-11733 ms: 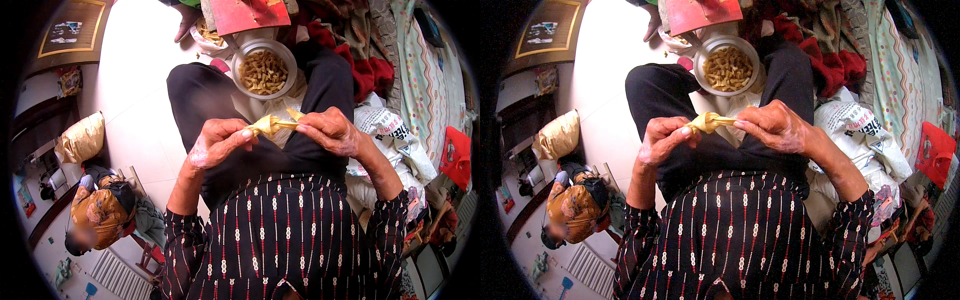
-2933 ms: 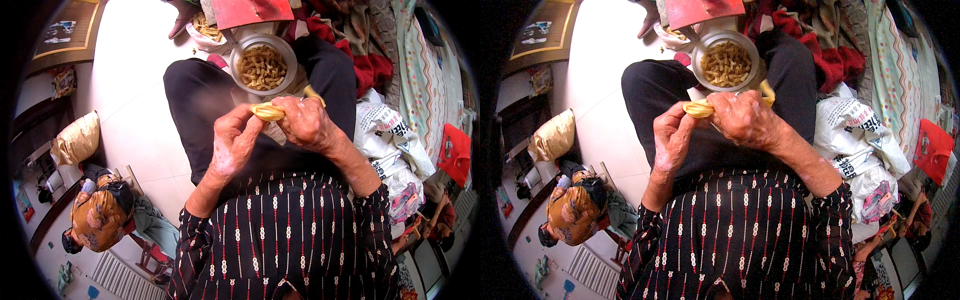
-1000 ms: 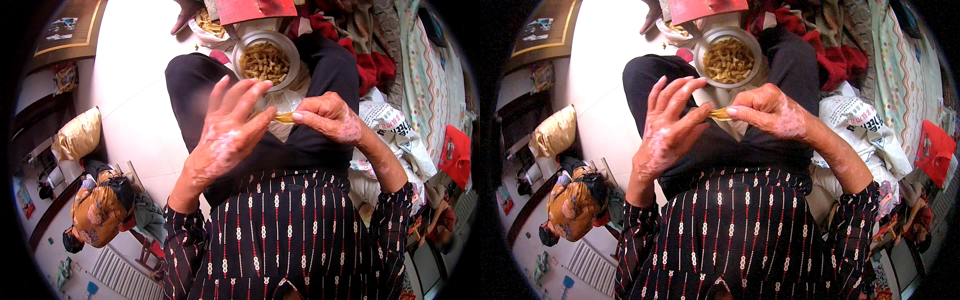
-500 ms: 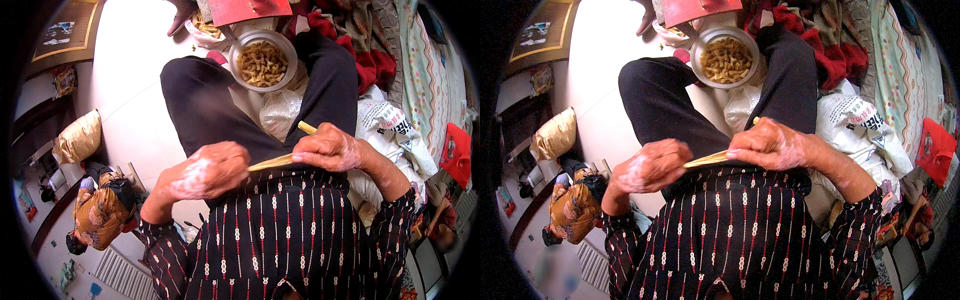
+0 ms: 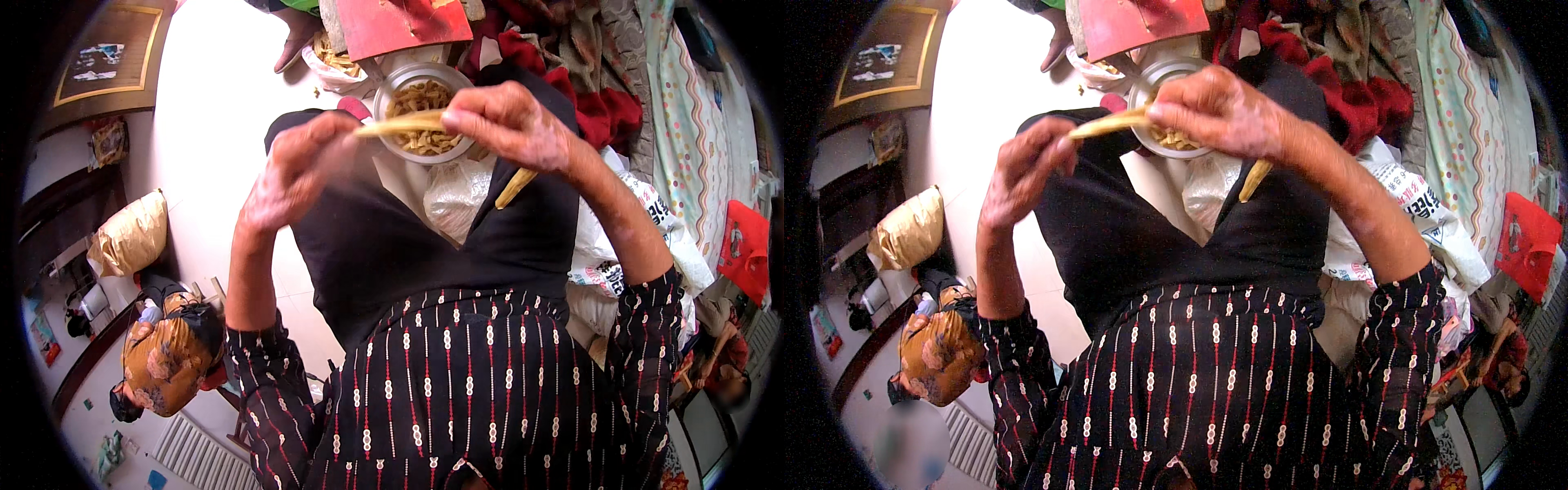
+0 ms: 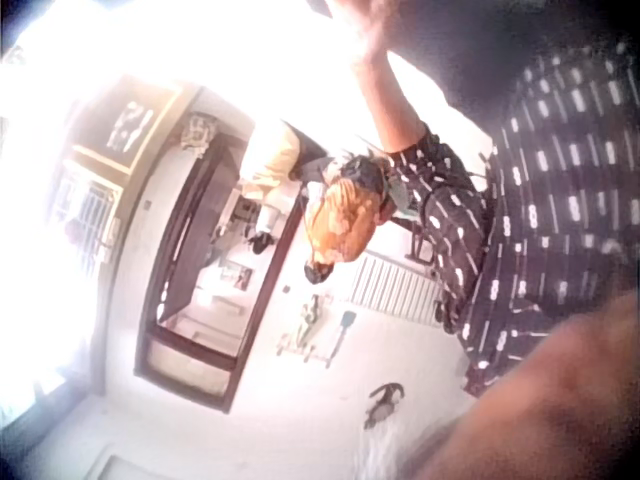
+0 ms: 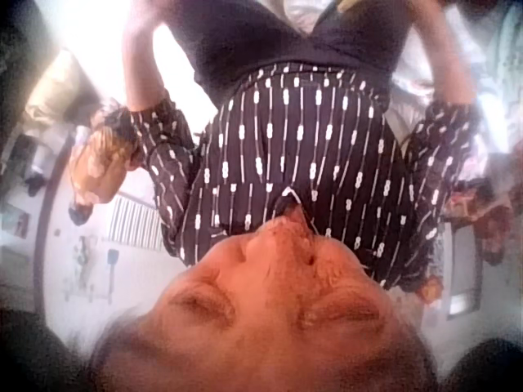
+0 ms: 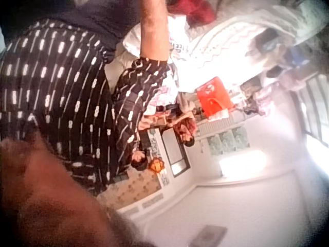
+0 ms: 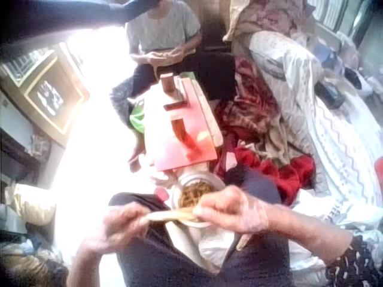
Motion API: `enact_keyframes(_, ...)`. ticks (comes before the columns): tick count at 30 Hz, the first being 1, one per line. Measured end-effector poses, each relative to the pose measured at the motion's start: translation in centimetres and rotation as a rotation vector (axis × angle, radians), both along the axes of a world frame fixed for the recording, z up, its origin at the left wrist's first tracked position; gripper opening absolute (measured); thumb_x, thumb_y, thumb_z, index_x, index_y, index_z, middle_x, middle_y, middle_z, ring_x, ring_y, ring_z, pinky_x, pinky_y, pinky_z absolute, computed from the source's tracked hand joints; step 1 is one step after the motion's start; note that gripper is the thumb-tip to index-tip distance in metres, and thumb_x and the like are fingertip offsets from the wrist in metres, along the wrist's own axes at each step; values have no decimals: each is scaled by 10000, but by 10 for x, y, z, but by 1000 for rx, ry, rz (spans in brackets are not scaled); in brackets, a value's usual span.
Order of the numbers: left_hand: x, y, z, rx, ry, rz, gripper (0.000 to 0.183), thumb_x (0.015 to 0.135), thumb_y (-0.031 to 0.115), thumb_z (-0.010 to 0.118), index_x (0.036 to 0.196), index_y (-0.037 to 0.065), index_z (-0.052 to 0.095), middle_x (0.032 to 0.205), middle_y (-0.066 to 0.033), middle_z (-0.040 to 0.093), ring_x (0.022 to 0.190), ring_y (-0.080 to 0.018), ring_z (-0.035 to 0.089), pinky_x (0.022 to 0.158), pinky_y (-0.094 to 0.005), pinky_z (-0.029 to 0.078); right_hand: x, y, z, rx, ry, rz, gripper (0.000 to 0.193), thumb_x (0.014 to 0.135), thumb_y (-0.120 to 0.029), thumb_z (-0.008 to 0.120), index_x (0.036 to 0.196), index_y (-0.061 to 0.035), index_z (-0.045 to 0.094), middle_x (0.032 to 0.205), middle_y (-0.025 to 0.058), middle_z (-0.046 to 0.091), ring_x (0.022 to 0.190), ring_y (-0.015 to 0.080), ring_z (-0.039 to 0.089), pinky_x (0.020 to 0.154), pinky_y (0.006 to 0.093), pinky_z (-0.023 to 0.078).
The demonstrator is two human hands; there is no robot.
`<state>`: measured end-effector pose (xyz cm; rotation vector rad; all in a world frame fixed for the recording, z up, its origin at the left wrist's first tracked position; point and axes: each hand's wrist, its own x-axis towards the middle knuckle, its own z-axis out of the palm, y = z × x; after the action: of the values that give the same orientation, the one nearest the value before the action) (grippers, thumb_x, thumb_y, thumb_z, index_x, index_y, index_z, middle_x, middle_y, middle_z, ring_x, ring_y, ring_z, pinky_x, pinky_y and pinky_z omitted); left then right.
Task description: The person ties thin yellow strips of food into knots by hand and places them into a bowl.
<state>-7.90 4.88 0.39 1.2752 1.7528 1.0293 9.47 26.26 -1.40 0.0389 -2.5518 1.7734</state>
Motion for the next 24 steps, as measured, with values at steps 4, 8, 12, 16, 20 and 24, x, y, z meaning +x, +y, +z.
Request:
enact_keyframes(4, -17, 37, -24, 50, -6, 140, 213, 930, 179, 516, 974, -18, 584, 697, 9, 497, 631, -69, 443, 565, -217, 382, -21, 27, -23, -46, -29, -106, 288, 933, -238, 515, 791, -1, 595, 598, -34, 419, 563, 50, 390, 500, 229, 339)
enact_keyframes(8, -40, 69, -41, 78, 43, 139, 262, 906, 248, 551, 917, -8, 604, 690, 20, 484, 622, -54, 421, 551, -209, 358, -41, 50, -35, -50, -14, -173, 295, 925, -262, 539, 771, -21, 613, 580, -64, 411, 538, 18, 370, 483, 207, 324)
enact_keyframes(12, -58, 94, -55, 95, 53, 121, 304, 896, 303, 555, 888, 5, 613, 673, 32, 478, 613, -50, 410, 539, -208, 342, -52, 70, -46, -50, -81, -254, 304, 918, -304, 547, 777, -49, 633, 563, -83, 389, 508, 12, 320, 451, 194, 256)
enact_keyframes(16, -68, 110, -65, 87, 12, 136, 291, 886, 307, 561, 898, 23, 626, 662, 45, 467, 601, -47, 400, 530, -204, 322, -64, 76, -44, -362, -67, -294, 209, 897, -213, 576, 861, -39, 687, 612, -51, 551, 511, 24, 470, 460, 193, 378)
enact_keyframes(20, -70, 124, -65, 56, -35, 199, 248, 876, 263, 585, 847, 21, 635, 612, 42, 507, 533, -53, 412, 460, -220, 322, -68, 94, -56, -268, -105, -290, 206, 900, -227, 570, 870, -60, 688, 584, -62, 524, 418, 19, 415, 376, 170, 298)
enact_keyframes(24, -67, 128, -63, 70, -160, 228, 218, 879, 229, 588, 798, 28, 617, 590, 60, 486, 493, -32, 370, 423, -201, 277, -68, 98, -51, -339, -144, -269, 216, 893, -239, 582, 821, -56, 673, 613, -76, 513, 466, 18, 417, 411, 171, 297)
